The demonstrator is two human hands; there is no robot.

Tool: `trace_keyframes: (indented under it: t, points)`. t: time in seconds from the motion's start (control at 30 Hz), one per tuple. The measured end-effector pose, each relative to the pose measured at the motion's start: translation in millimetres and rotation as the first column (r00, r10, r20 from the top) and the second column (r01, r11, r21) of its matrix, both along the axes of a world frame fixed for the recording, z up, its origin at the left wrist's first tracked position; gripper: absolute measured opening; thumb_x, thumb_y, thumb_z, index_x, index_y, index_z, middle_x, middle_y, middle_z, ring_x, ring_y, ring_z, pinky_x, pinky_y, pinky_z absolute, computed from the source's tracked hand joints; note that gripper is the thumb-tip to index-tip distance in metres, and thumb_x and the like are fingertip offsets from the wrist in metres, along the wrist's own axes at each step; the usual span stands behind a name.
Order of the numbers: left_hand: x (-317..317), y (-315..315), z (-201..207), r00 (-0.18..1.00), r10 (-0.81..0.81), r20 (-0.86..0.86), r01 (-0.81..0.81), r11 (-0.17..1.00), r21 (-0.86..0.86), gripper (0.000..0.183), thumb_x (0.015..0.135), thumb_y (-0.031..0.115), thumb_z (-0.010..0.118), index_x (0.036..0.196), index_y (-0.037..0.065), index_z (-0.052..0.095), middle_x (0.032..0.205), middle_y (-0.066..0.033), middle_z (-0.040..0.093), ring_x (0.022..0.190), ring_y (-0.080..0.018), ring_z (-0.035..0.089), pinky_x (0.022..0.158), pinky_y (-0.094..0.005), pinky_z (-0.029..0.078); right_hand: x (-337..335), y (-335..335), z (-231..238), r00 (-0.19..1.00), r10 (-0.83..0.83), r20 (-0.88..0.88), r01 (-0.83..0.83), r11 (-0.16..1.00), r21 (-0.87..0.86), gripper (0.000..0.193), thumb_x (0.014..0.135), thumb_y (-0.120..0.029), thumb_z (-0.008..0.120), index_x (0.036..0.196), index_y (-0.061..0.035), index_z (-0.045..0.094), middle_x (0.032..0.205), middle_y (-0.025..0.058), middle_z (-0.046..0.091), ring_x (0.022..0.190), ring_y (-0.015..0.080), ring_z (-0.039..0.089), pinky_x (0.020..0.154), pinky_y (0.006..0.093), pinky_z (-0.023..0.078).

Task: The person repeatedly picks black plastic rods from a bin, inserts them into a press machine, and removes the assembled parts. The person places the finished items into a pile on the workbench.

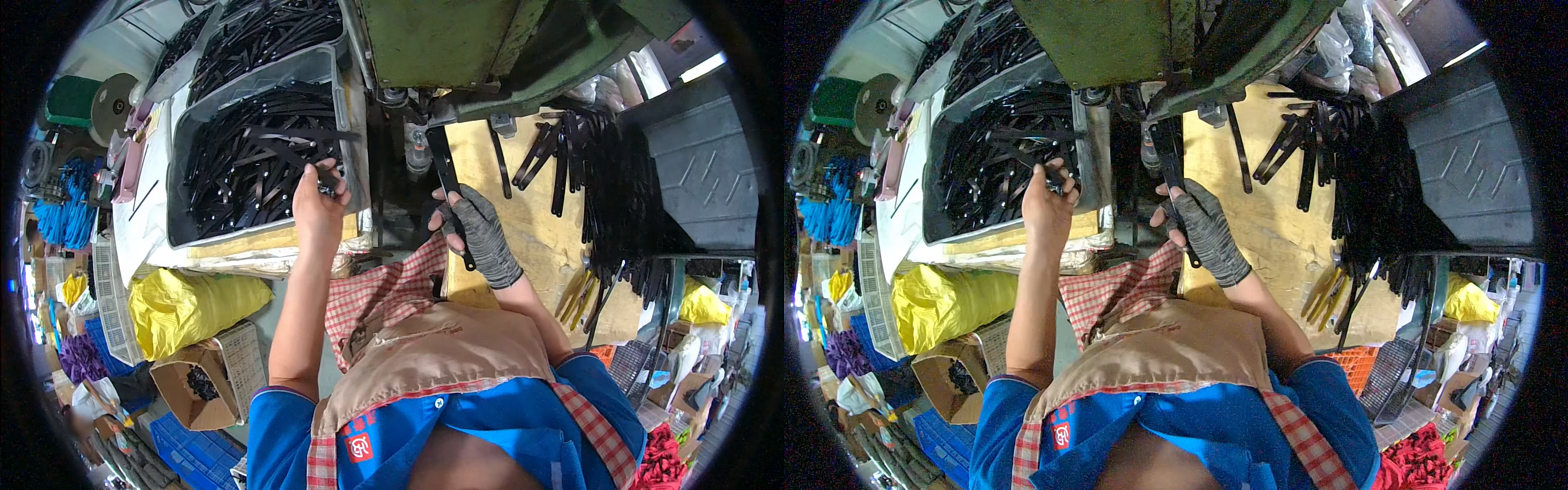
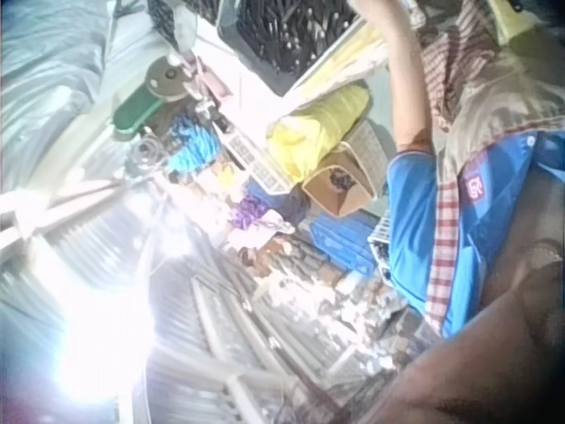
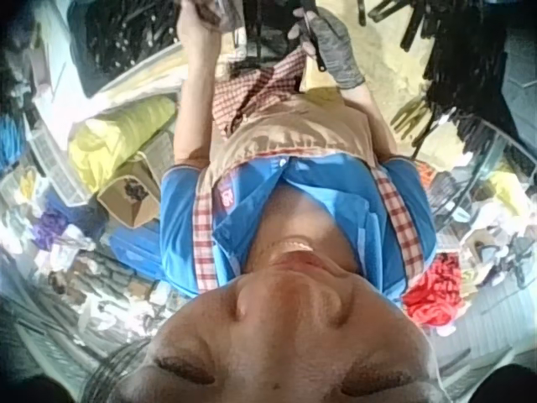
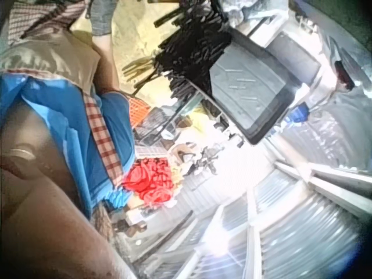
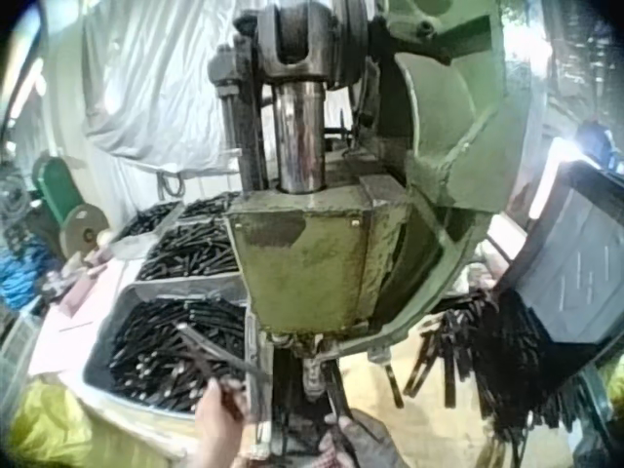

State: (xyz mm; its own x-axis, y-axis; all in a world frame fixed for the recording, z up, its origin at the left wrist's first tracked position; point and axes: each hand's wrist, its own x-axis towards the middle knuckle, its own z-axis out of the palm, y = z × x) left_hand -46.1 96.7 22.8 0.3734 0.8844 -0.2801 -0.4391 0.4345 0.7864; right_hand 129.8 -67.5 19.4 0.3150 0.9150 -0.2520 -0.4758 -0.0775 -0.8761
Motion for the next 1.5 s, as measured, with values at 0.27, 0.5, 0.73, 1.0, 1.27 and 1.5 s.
trace_keyframes:
  t: [0.27, 0.5, 0.73, 1.0, 1.27, 1.5]
  points:
    - [0.3, -15.2, -21.5, 0.918, -0.396, 0.014, 0.395, 0.912, -0.111, 0.024, 0.097, 0.011, 0.048, 0.114, -0.006, 0.052, 0.086, -0.0096, 0.061, 0.061, -0.0065, 0.041, 0.050, -0.0192, 0.032, -6.1, 9.1, -26.6, 0.996, -0.036, -0.086, 0.029, 0.997, -0.073, 0.030, 0.098, -0.027, 0.049, 0.113, -0.0021, 0.055, 0.078, 0.0103, 0.065, 0.042, 0.0075, 0.046, 0.038, 0.0195, 0.034]
    - [50.0, 0.3, 2.2, 0.797, -0.588, -0.142, 0.599, 0.798, 0.060, 0.027, 0.100, 0.021, 0.046, 0.105, -0.003, 0.058, 0.068, -0.0055, 0.058, 0.047, -0.0043, 0.034, 0.043, -0.0198, 0.023, 7.4, -10.6, -76.5, 0.972, -0.139, 0.187, 0.142, 0.990, 0.000, 0.029, 0.099, -0.027, 0.048, 0.106, -0.0004, 0.055, 0.095, 0.0118, 0.066, 0.084, 0.0173, 0.066, 0.068, 0.0288, 0.054]
    - [86.0, 24.8, 9.0, 0.785, -0.529, -0.323, 0.608, 0.757, 0.240, 0.023, 0.099, 0.017, 0.046, 0.103, -0.002, 0.059, 0.069, -0.0018, 0.057, 0.049, -0.0027, 0.035, 0.043, -0.0181, 0.024, 20.9, -20.9, -73.3, 0.958, -0.243, 0.151, 0.246, 0.969, -0.003, 0.024, 0.099, -0.021, 0.049, 0.105, 0.0023, 0.054, 0.093, 0.0136, 0.066, 0.085, 0.0195, 0.065, 0.078, 0.0299, 0.053]
    - [87.2, 32.6, 11.9, 0.767, -0.583, -0.268, 0.636, 0.747, 0.194, 0.025, 0.098, 0.016, 0.048, 0.106, -0.005, 0.059, 0.067, -0.0025, 0.057, 0.044, -0.0030, 0.033, 0.041, -0.0215, 0.022, 20.1, -20.2, -49.9, 0.961, -0.201, 0.193, 0.223, 0.969, -0.103, 0.029, 0.099, -0.025, 0.049, 0.105, 0.0015, 0.058, 0.069, 0.0072, 0.062, 0.055, 0.0096, 0.056, 0.052, 0.0218, 0.045]
    - [101.5, 37.2, -3.6, 0.756, -0.597, -0.269, 0.635, 0.768, 0.082, 0.021, 0.096, 0.016, 0.052, 0.098, -0.003, 0.061, 0.066, -0.0054, 0.057, 0.045, -0.0044, 0.034, 0.041, -0.0207, 0.023, 33.8, 4.3, -7.0, 0.970, -0.067, 0.234, 0.072, 0.997, -0.013, 0.039, 0.099, -0.036, 0.046, 0.109, -0.0005, 0.060, 0.063, 0.0049, 0.060, 0.040, 0.0041, 0.038, 0.040, 0.0178, 0.030]
    - [69.1, 10.3, -49.7, 0.927, -0.357, -0.118, 0.347, 0.933, -0.097, 0.038, 0.098, 0.036, 0.049, 0.093, 0.000, 0.061, 0.066, -0.0020, 0.051, 0.046, -0.0070, 0.034, 0.041, -0.0208, 0.024, 36.5, 63.6, 1.1, 0.943, 0.148, 0.296, -0.134, 0.989, -0.068, 0.039, 0.098, -0.036, 0.046, 0.097, 0.0002, 0.060, 0.061, 0.0054, 0.058, 0.038, 0.0059, 0.039, 0.038, 0.0199, 0.032]
